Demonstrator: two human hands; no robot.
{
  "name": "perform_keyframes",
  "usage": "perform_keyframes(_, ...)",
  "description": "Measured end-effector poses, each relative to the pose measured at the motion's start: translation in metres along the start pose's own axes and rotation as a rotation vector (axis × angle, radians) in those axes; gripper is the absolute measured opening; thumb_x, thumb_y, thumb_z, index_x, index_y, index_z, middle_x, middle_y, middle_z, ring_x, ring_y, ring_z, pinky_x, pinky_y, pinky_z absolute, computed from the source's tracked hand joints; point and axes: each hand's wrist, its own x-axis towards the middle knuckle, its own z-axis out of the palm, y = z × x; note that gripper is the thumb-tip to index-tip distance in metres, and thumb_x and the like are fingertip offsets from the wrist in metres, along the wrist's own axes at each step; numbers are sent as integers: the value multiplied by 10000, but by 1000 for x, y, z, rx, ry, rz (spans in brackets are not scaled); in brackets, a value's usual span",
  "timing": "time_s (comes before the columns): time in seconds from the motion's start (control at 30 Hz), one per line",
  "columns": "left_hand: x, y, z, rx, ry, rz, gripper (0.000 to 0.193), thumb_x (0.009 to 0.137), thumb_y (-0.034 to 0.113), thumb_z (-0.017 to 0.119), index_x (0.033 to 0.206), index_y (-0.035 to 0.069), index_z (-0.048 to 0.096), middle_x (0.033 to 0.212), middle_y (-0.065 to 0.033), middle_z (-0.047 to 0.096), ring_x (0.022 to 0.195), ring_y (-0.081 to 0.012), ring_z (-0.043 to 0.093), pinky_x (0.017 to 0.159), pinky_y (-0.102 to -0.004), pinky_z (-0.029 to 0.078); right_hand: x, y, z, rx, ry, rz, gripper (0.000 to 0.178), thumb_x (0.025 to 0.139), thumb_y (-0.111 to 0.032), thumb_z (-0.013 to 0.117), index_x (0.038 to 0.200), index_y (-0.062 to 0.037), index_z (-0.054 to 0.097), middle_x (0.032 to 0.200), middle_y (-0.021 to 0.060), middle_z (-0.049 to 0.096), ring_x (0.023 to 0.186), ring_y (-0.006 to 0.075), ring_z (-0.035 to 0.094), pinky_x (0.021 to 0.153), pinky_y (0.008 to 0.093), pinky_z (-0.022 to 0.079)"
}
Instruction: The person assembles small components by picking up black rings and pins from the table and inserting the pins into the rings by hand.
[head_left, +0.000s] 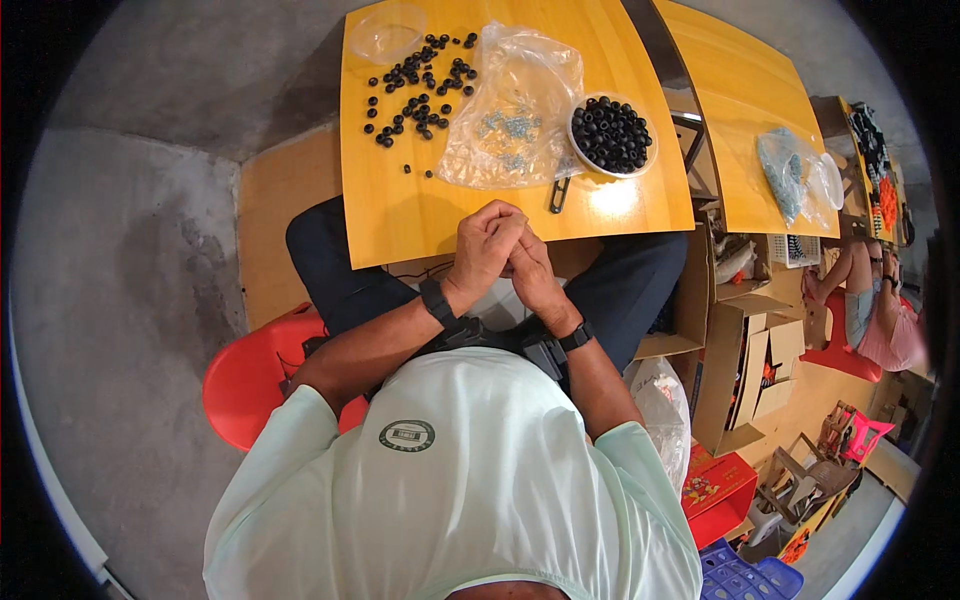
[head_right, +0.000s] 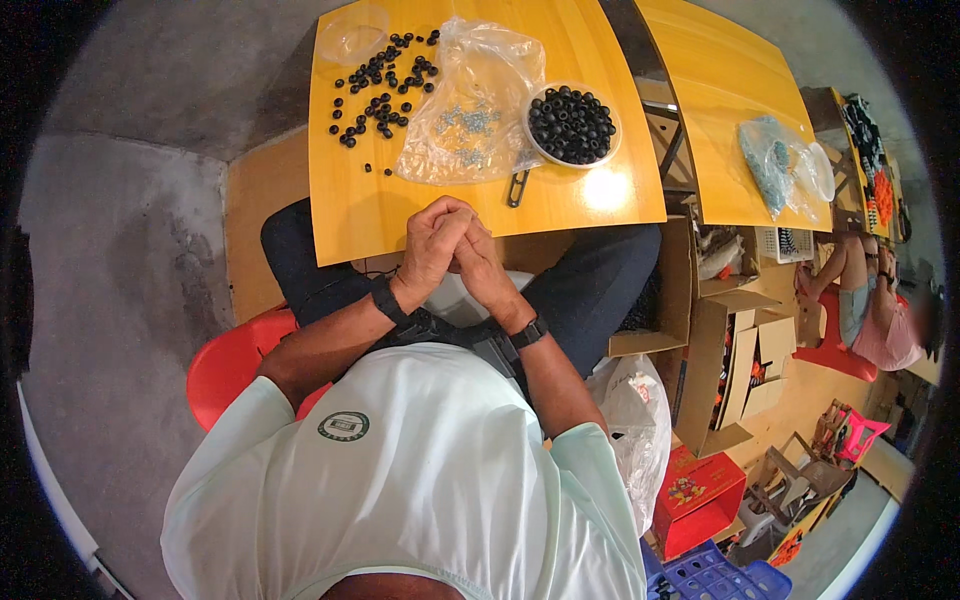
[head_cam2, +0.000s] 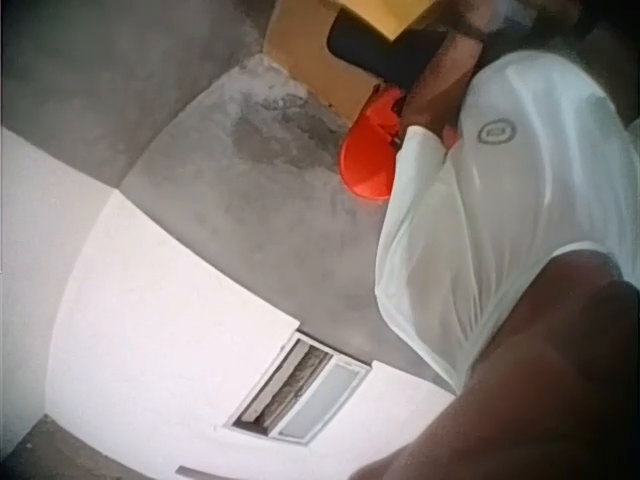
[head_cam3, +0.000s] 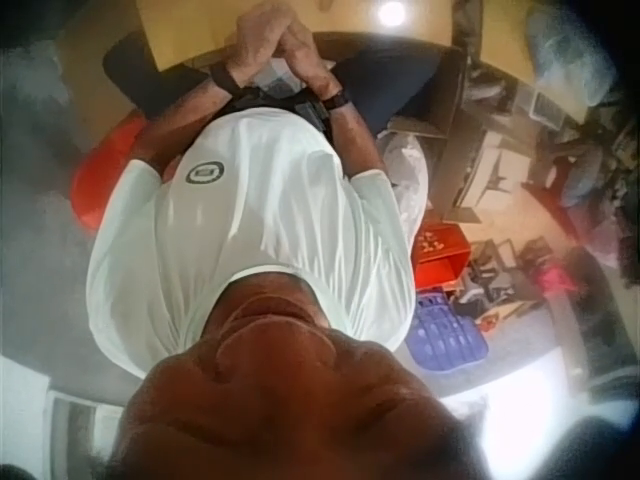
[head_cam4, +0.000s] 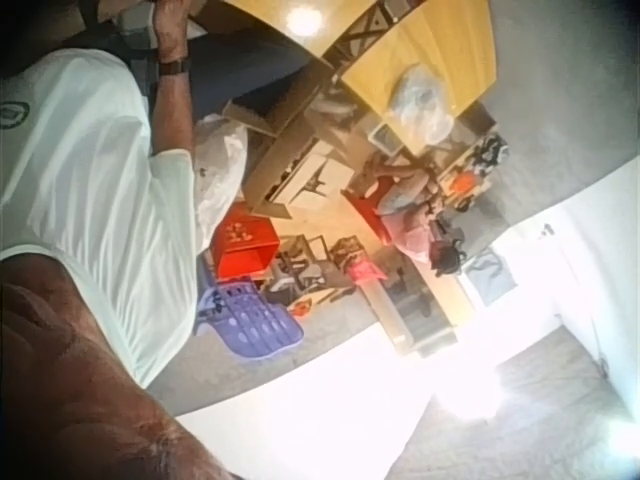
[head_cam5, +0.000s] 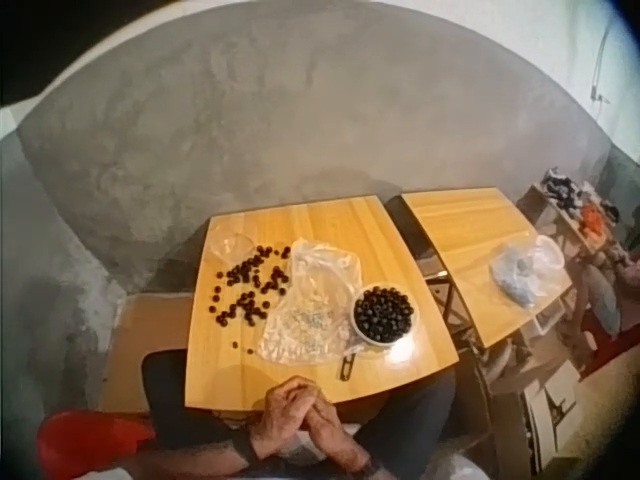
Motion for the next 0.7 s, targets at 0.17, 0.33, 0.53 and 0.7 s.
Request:
perform_keyframes(0.17,4,8,-1,-155,38,17,175,898,130,624,895,-45,632,772,-7,620,724,-65,546,666,-222,464,16,3,1,-256,-35,-316,262,1038,-238,459,1159,-35,573,1032,-3,574,904,85,526,767,214,447)
perform_keyframes(0.33,11,-1,-16,-156,61,-10,201,903,155,648,895,-45,637,764,-13,627,717,-72,559,658,-224,462,24,6,6,-217,-89,-202,266,1040,-227,459,1174,-25,569,1068,9,581,964,95,526,825,229,447)
perform_keyframes(0.53,11,0,-16,-311,131,-82,198,896,157,663,859,-36,637,731,-21,632,682,-71,558,641,-221,453,32,14,9,-116,-106,-96,280,1033,-255,496,1195,-44,582,1065,-9,589,949,80,530,815,214,447)
perform_keyframes(0.7,11,2,-17,-297,168,-65,196,892,143,661,832,-40,621,709,-16,628,660,-65,546,635,-219,448,33,16,15,41,-73,-2,269,1033,-266,496,1180,-63,592,1044,-25,586,914,58,522,780,196,436)
